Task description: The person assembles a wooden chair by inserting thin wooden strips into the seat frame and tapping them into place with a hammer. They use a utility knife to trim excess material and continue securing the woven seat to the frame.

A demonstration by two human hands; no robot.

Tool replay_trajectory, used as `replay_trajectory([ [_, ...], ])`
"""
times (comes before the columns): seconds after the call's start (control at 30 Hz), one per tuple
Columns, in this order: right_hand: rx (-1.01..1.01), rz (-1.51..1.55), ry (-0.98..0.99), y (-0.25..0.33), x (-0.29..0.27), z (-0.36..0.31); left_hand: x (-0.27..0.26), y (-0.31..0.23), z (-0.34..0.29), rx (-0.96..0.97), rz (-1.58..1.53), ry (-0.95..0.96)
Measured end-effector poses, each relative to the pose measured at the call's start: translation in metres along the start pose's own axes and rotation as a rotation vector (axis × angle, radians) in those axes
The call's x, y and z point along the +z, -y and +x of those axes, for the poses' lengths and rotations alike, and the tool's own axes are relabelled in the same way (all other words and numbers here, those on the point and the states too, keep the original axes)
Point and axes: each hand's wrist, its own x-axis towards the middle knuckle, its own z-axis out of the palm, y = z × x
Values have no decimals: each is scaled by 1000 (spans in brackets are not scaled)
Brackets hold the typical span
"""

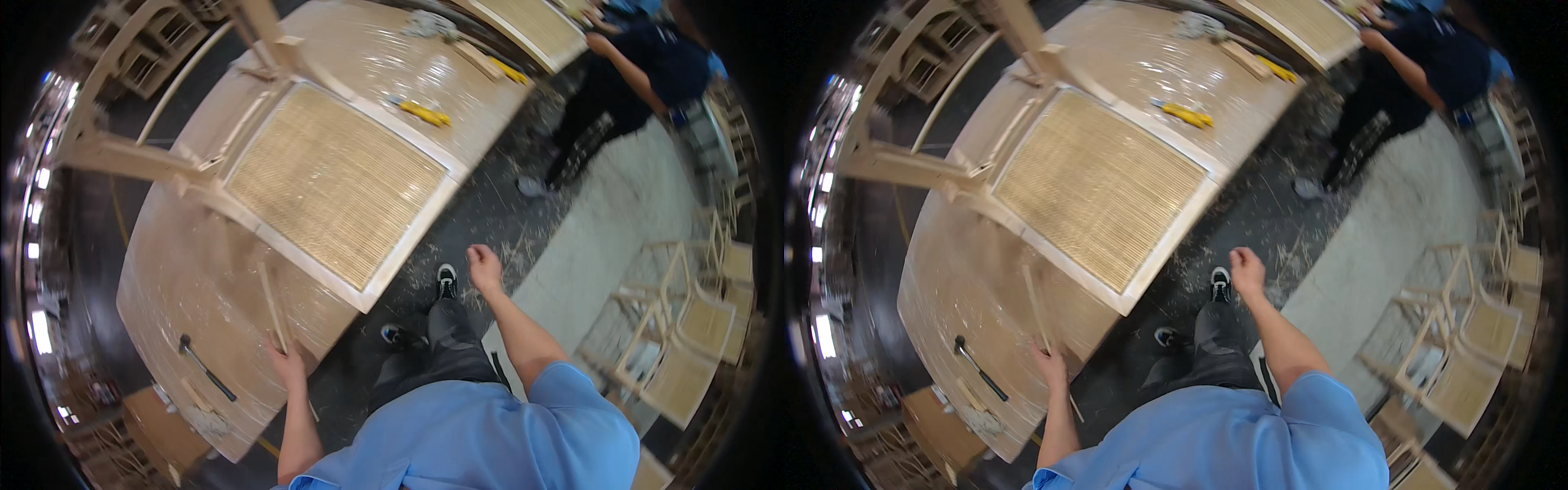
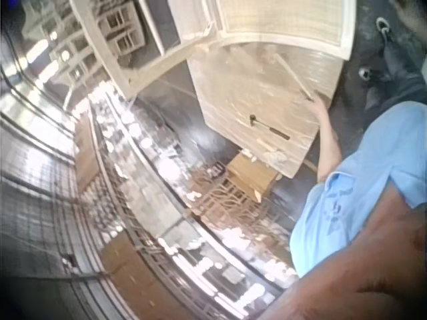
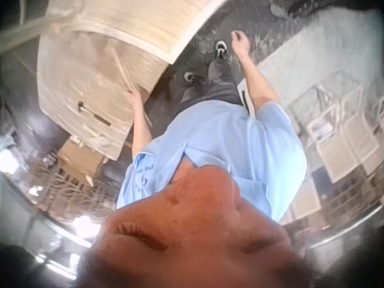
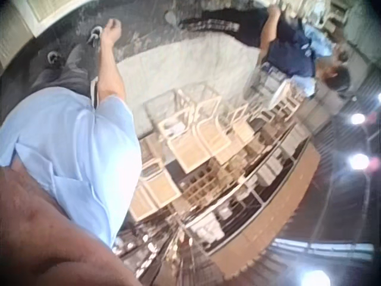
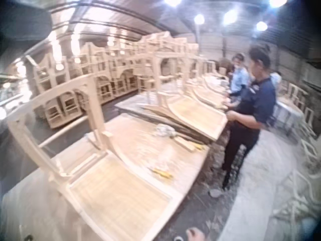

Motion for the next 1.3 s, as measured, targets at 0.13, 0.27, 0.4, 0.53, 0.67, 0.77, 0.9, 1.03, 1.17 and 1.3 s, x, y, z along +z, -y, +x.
replay_trajectory([
  [0.13,90,-141,141,-39,27,-36,1,-5,14,338,111,-134],
  [0.27,107,-226,184,-96,62,-26,15,9,19,598,348,-137],
  [0.4,73,-201,256,-147,92,0,43,17,26,674,537,-336],
  [0.53,30,-186,354,-199,130,28,45,34,28,767,520,-497],
  [0.67,-122,-309,513,-237,189,59,57,28,19,567,526,-501],
  [0.77,-323,-278,499,-232,246,82,56,40,19,723,489,-566],
  [0.9,-520,-268,472,-213,318,127,62,39,20,798,344,-535],
  [1.03,-793,-300,482,-169,380,156,55,36,16,806,421,-536],
  [1.17,-897,-527,546,-131,419,165,62,39,20,796,340,-532],
  [1.3,-886,-517,520,-134,443,146,73,32,9,688,529,-644],
])
